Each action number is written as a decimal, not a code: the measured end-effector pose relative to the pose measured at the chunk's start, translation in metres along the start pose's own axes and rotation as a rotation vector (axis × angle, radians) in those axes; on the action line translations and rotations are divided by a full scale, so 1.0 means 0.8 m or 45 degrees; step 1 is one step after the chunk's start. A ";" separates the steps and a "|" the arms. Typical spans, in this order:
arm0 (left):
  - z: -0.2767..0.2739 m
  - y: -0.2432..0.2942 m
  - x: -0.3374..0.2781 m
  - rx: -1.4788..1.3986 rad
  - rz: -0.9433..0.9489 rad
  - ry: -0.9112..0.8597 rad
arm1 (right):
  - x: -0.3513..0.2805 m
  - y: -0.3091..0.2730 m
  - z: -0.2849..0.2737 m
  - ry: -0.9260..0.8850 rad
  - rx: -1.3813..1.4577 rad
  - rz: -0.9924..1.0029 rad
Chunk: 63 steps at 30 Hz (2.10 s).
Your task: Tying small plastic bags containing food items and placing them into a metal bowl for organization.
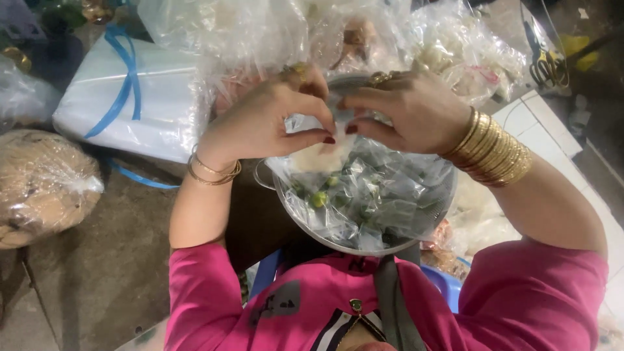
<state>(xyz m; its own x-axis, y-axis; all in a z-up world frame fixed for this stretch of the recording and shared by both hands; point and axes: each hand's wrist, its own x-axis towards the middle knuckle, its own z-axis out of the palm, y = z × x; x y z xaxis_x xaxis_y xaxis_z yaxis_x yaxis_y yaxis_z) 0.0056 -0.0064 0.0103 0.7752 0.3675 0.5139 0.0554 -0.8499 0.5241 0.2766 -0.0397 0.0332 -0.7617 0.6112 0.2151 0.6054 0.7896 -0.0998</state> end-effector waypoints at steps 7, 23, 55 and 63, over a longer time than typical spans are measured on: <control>0.024 0.010 0.007 -0.063 -0.486 0.213 | -0.029 -0.013 -0.016 0.277 0.045 -0.155; 0.056 -0.027 0.004 -0.249 -0.556 0.406 | -0.099 0.055 0.110 0.162 0.008 0.236; 0.139 -0.024 0.108 -0.400 -0.300 0.091 | -0.124 0.063 0.064 0.579 0.939 0.520; 0.158 -0.026 0.124 -0.199 -0.439 0.140 | -0.161 0.150 0.056 0.537 0.540 0.219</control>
<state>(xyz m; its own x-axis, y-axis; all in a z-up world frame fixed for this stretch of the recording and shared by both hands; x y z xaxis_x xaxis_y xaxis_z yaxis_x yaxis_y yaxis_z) 0.1608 0.0000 -0.0352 0.6551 0.6670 0.3549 0.1975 -0.6046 0.7717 0.4370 -0.0215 -0.0499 -0.4523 0.7257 0.5185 0.5007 0.6877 -0.5257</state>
